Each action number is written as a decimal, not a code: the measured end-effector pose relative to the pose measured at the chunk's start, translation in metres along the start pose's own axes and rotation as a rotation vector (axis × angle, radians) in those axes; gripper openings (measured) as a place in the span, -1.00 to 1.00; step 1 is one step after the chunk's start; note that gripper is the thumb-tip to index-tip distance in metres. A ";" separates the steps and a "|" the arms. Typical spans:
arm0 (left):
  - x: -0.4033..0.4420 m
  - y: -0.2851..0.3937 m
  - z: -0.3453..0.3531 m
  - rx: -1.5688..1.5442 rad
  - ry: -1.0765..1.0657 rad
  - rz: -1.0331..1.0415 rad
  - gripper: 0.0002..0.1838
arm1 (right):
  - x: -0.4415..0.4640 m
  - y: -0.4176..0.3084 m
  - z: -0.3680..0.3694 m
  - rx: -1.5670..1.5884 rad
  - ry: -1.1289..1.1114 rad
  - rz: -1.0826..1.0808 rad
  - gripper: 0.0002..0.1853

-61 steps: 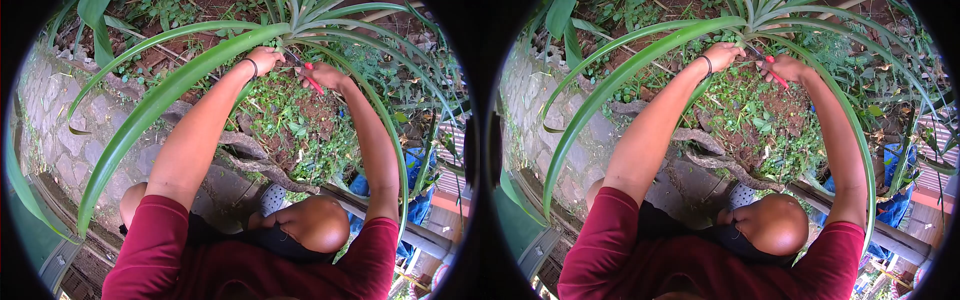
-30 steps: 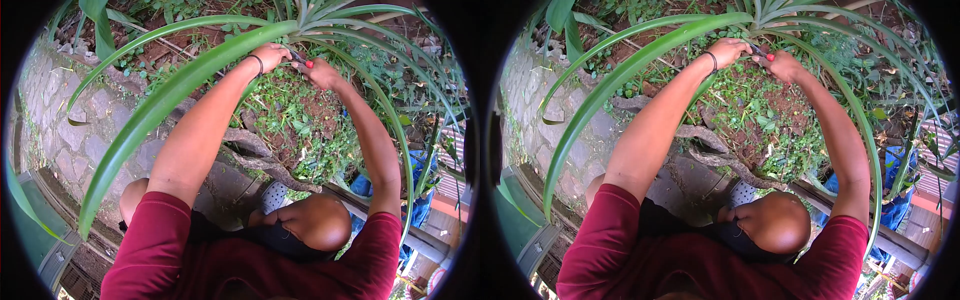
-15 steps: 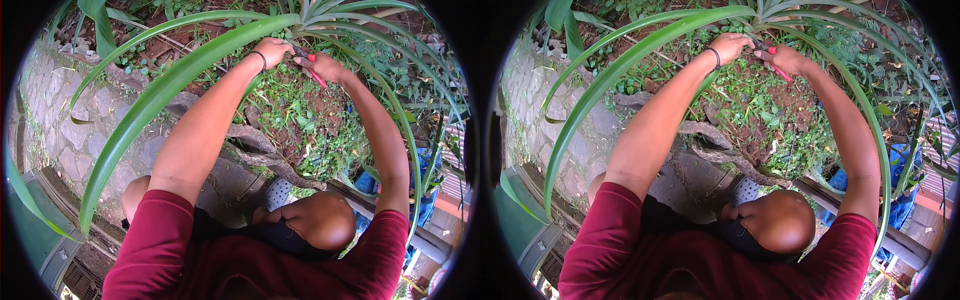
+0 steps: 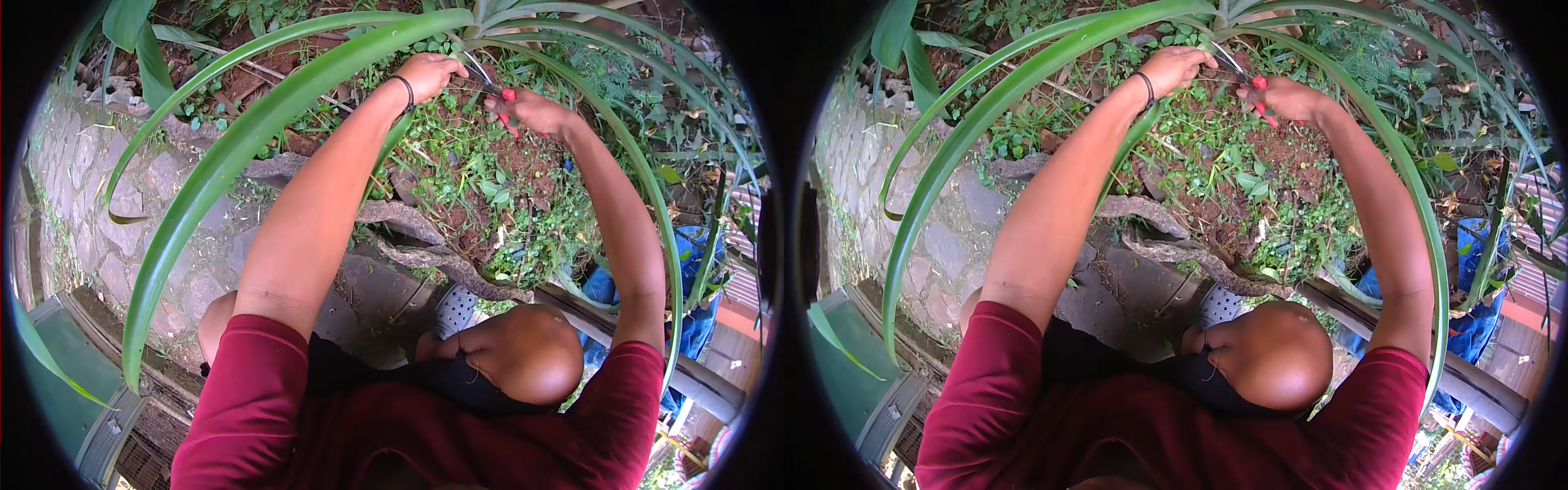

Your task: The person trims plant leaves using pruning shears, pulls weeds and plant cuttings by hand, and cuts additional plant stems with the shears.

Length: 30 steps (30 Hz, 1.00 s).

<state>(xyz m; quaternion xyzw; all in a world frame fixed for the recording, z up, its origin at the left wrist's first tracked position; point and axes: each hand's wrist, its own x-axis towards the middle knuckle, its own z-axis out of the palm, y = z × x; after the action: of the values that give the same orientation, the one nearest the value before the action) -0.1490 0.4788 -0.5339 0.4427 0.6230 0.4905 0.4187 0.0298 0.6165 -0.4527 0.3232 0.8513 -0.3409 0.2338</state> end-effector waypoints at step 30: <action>-0.016 0.012 0.011 -0.350 0.006 -0.143 -0.69 | -0.075 0.011 0.083 -0.135 0.349 0.138 0.10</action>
<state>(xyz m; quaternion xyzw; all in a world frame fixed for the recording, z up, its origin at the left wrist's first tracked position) -0.1326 0.4677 -0.5225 0.3165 0.5592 0.5616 0.5212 0.1041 0.5324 -0.4659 0.4187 0.8755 -0.2052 0.1267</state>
